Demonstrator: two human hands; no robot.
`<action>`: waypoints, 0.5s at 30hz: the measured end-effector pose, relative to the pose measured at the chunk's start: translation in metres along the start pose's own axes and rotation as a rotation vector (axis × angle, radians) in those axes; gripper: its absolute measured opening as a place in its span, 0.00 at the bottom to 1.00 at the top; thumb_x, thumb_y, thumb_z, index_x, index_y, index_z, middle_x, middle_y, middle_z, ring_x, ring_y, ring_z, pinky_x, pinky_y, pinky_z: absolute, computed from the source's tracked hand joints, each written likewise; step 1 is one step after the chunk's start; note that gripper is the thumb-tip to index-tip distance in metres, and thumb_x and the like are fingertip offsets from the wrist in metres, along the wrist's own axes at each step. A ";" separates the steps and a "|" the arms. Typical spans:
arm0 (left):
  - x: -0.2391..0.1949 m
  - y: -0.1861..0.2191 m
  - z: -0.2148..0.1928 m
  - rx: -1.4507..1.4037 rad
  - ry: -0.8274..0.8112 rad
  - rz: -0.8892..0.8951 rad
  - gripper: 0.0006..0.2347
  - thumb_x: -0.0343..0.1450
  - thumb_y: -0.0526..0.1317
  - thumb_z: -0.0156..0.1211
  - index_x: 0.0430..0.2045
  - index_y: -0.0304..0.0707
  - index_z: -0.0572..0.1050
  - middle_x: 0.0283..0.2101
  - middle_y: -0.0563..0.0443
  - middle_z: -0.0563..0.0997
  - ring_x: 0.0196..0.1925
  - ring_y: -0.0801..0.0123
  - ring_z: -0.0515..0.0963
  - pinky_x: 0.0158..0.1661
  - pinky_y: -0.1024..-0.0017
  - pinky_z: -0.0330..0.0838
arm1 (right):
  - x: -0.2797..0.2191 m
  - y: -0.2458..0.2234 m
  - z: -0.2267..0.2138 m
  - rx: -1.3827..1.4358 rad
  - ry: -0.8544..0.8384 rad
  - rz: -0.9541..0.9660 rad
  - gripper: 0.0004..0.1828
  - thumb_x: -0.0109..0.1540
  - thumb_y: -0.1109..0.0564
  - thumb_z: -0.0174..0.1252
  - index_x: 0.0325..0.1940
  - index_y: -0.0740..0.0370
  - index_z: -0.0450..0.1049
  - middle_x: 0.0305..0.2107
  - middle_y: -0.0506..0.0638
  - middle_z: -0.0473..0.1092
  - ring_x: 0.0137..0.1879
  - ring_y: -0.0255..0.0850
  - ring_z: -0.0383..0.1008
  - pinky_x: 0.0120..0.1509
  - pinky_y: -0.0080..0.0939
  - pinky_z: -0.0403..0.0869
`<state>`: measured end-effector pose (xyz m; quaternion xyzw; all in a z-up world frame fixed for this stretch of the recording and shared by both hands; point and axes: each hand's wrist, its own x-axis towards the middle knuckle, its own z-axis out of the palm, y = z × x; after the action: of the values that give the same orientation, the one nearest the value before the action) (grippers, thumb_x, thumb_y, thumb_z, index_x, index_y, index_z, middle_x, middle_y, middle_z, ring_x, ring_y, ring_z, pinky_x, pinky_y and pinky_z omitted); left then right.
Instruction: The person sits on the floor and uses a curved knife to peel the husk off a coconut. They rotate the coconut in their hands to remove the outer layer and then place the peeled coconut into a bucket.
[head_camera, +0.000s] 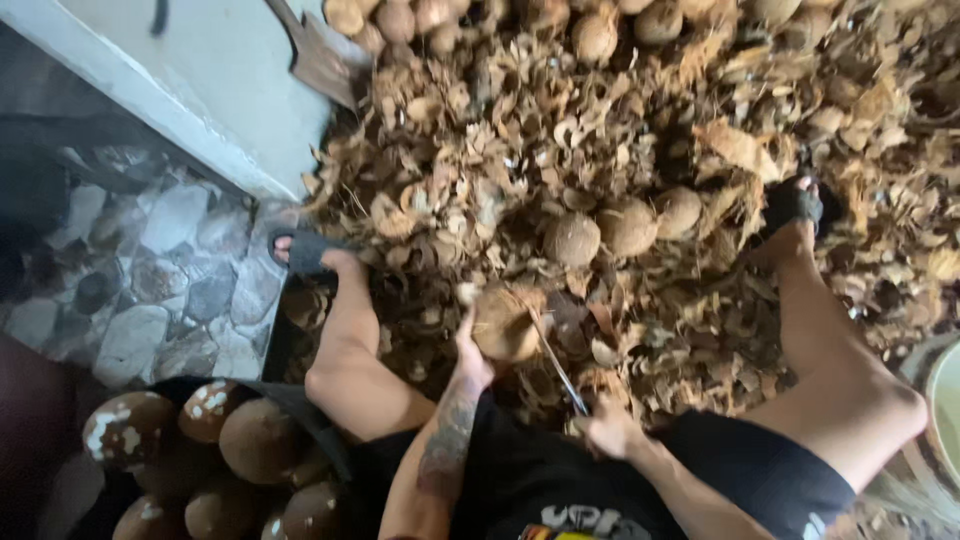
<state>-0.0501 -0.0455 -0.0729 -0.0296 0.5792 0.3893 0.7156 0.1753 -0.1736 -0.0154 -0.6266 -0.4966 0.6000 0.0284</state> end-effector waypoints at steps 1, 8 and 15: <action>0.004 -0.005 -0.002 -0.088 -0.111 -0.003 0.37 0.58 0.66 0.59 0.56 0.40 0.77 0.56 0.37 0.81 0.58 0.46 0.78 0.55 0.48 0.75 | -0.005 0.003 0.000 0.128 0.009 0.010 0.11 0.64 0.59 0.50 0.47 0.67 0.72 0.15 0.51 0.72 0.14 0.36 0.72 0.16 0.33 0.70; 0.019 -0.003 -0.004 -0.155 -0.811 0.123 0.39 0.69 0.67 0.48 0.68 0.35 0.61 0.61 0.29 0.67 0.64 0.41 0.70 0.56 0.38 0.77 | -0.068 -0.057 -0.003 0.572 -0.082 -0.042 0.06 0.62 0.70 0.54 0.38 0.76 0.76 0.11 0.58 0.70 0.13 0.45 0.69 0.22 0.43 0.74; 0.015 0.011 -0.013 -0.097 -0.743 -0.069 0.40 0.62 0.68 0.55 0.67 0.44 0.67 0.67 0.37 0.70 0.67 0.35 0.68 0.62 0.31 0.65 | -0.072 -0.089 -0.019 0.244 -0.090 -0.183 0.24 0.58 0.60 0.52 0.05 0.66 0.72 0.05 0.53 0.70 0.12 0.37 0.68 0.25 0.30 0.68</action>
<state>-0.0669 -0.0362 -0.0852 0.0604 0.2596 0.3758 0.8876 0.1530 -0.1652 0.0978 -0.5433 -0.4757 0.6781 0.1367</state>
